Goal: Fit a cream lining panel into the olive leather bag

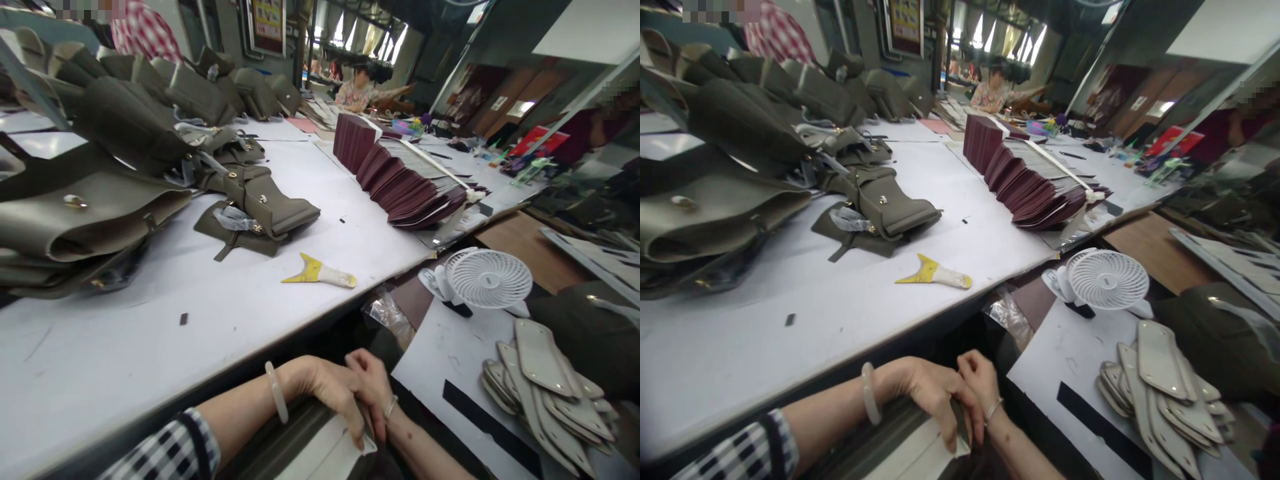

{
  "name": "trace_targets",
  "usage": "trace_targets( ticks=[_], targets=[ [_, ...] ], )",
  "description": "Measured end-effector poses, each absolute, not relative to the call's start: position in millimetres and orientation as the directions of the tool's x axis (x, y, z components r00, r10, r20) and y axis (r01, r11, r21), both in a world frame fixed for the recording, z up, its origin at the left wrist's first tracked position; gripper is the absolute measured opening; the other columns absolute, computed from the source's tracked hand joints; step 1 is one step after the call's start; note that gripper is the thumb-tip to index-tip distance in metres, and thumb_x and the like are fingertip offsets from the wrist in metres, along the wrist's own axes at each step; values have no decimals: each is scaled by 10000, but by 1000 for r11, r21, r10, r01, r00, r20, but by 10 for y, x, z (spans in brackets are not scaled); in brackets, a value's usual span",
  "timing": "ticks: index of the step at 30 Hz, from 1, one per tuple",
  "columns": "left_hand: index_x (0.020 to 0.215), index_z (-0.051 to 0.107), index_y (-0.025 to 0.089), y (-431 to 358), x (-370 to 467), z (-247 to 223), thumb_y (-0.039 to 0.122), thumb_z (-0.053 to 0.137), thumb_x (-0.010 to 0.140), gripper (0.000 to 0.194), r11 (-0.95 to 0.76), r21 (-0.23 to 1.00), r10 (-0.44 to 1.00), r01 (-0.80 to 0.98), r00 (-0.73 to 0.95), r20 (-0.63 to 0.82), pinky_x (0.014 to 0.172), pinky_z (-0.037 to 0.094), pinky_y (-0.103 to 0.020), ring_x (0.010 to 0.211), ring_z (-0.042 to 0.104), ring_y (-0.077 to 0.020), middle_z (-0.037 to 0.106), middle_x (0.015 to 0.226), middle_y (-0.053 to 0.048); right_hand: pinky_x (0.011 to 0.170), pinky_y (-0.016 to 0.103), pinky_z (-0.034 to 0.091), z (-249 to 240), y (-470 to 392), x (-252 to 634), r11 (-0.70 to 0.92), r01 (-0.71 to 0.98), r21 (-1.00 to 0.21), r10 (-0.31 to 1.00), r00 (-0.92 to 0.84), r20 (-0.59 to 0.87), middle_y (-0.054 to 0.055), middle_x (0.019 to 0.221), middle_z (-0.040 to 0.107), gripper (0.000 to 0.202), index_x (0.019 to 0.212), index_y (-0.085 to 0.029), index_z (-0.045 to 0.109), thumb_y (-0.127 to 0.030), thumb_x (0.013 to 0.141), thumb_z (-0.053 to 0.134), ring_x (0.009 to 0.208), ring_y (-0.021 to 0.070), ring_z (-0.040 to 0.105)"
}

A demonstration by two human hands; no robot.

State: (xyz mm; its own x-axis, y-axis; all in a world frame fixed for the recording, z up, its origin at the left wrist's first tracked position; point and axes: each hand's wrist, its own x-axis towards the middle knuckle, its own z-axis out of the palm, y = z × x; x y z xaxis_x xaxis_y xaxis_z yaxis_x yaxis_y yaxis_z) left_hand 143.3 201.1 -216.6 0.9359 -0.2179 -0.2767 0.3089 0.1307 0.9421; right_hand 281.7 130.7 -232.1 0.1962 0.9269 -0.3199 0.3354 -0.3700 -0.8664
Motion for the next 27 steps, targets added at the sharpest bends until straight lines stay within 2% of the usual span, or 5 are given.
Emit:
trace_targets(
  ticks=[5, 9, 14, 23, 27],
  targets=[
    [977, 697, 218, 2031, 1440, -2130, 300, 739, 627, 361, 72, 947, -216, 313, 932, -291, 965, 459, -349, 1047, 622, -248, 685, 944, 30, 976, 441, 397, -1965, 2201, 2926, -15, 739, -674, 996, 67, 52, 141, 1146, 607, 351, 1116, -178, 613, -445, 937, 471, 1086, 280, 525],
    [928, 693, 211, 2041, 1509, -2082, 253, 707, 625, 307, 30, 941, -247, 336, 915, -319, 891, 480, -340, 970, 634, -245, 678, 856, 29, 1048, 470, 313, -1869, 2820, 2662, 227, 846, -482, 970, -242, 33, 147, 1243, 554, 394, 1225, -187, 586, -365, 878, 643, 1211, 321, 415],
    [897, 680, 203, 2025, 1551, -1985, 202, 679, 613, 284, 10, 931, -252, 366, 902, -352, 841, 488, -332, 924, 644, -239, 673, 811, 25, 1014, 455, 335, -1835, 2946, 2523, 310, 875, -373, 936, -350, -42, 206, 1213, 547, 238, 1116, -104, 596, -167, 943, 445, 1207, 325, 420],
    [940, 647, 182, 1979, 1520, -1887, 220, 712, 622, 327, -12, 914, -167, 405, 901, -401, 791, 503, -326, 909, 659, -230, 705, 874, -6, 523, 246, 487, -1160, 1592, 3677, -108, 817, -566, 913, -143, -382, 68, 802, 678, 233, 1038, -129, 517, -188, 862, 375, 577, 156, 636],
    [971, 625, 170, 1959, 1535, -1918, 224, 716, 625, 363, 6, 907, -161, 421, 896, -415, 791, 518, -328, 912, 668, -229, 718, 913, -22, 353, 165, 369, -1209, 870, 3801, -547, 567, -615, 596, -252, -762, 9, 624, 620, 380, 979, -151, 549, -510, 897, 452, 374, 89, 513]
  ],
)
